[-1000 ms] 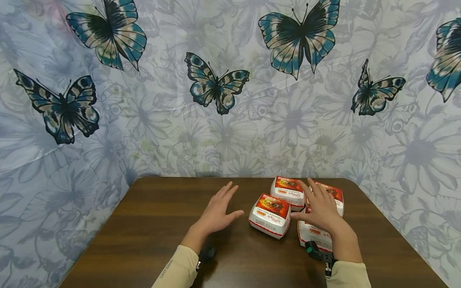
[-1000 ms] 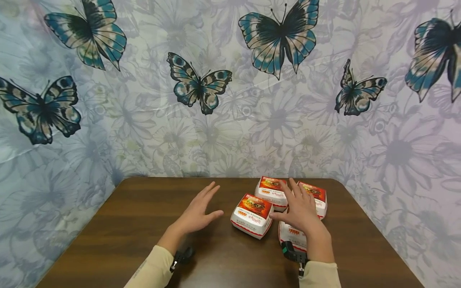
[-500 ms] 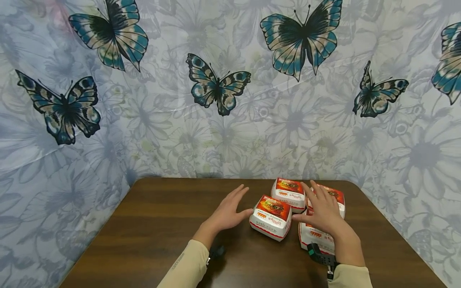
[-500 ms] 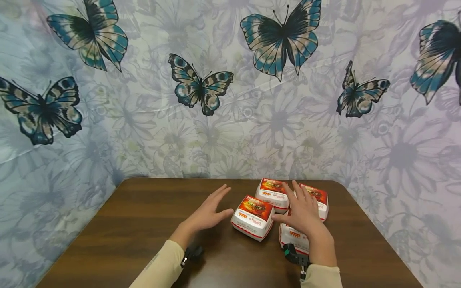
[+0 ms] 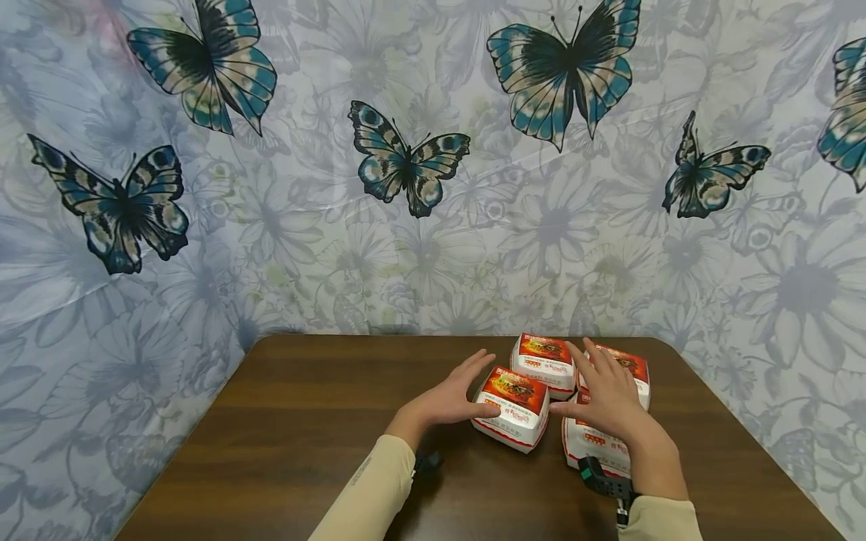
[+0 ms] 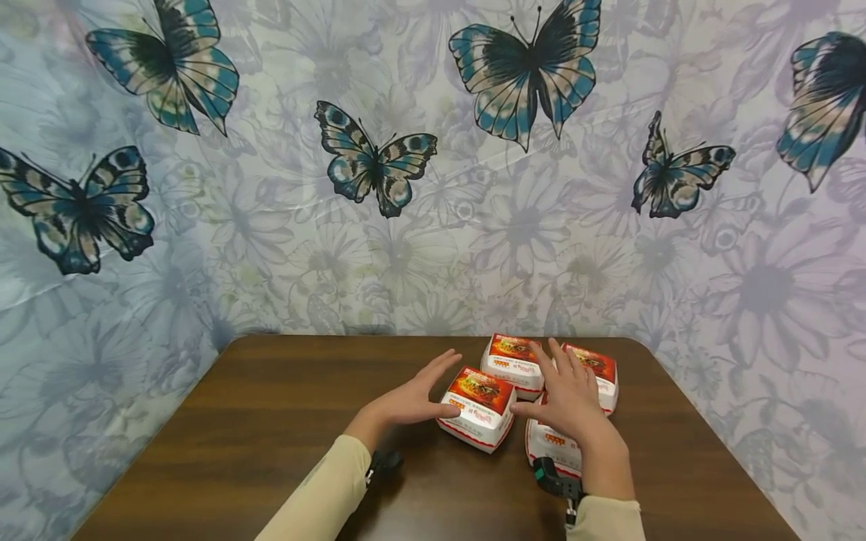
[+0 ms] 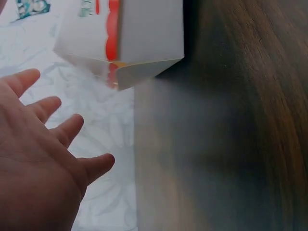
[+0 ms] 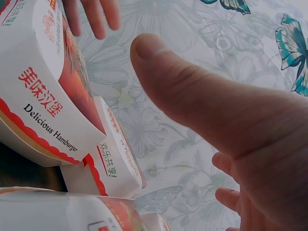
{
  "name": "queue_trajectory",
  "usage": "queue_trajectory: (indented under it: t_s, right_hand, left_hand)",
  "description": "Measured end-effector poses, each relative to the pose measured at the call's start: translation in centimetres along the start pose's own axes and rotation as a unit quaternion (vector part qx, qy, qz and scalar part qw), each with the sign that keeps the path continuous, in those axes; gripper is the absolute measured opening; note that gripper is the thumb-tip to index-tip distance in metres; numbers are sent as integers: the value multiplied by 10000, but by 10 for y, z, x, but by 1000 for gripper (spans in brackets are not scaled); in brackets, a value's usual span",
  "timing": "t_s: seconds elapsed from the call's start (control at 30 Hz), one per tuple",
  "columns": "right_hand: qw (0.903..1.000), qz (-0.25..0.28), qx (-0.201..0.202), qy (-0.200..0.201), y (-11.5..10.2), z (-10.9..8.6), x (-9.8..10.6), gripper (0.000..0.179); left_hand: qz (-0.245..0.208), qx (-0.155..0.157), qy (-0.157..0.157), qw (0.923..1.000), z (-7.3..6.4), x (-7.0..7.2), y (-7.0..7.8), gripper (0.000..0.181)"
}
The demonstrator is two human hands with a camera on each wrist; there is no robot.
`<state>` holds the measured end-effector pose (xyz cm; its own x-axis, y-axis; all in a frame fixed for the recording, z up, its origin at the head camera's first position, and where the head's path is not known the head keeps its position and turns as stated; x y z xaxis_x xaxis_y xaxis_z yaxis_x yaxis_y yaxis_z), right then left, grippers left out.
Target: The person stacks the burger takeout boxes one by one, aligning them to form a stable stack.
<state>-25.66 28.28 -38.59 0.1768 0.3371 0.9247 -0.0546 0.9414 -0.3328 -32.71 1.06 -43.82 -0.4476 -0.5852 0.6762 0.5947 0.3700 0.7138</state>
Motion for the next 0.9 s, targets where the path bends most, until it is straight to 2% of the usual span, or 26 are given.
queue_trajectory:
  t_s: [0.2,0.37,0.63,0.9]
  right_hand:
    - [10000,-22,-4,12,2,1,-1,107]
    - [10000,-23,10,26,3,2,-2,106]
    - [10000,-7,-32,-7,3,2,-1,104]
    - [9999,12,-88,-92,8,1,0,106]
  left_hand:
    - [212,51,-40,9998,12,-8,-12,96]
    - [99,43,-17,9999,15,-15,-19,104]
    - [32,-170,-100,9998,19,-17,-17,111]
    - [447,-375,-70,9983,22,-20,-17,108]
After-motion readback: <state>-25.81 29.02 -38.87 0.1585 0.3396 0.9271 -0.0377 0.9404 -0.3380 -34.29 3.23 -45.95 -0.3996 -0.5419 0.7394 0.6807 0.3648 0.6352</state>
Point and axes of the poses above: each hand's wrist, its own z-axis towards the middle knuckle, its own x-axis out of the back of the hand, y = z × x, the point moved 2 cm from there along z, towards the middle knuckle, and after that the axes turned 10 degrees about -x, right-handed, at the moved point
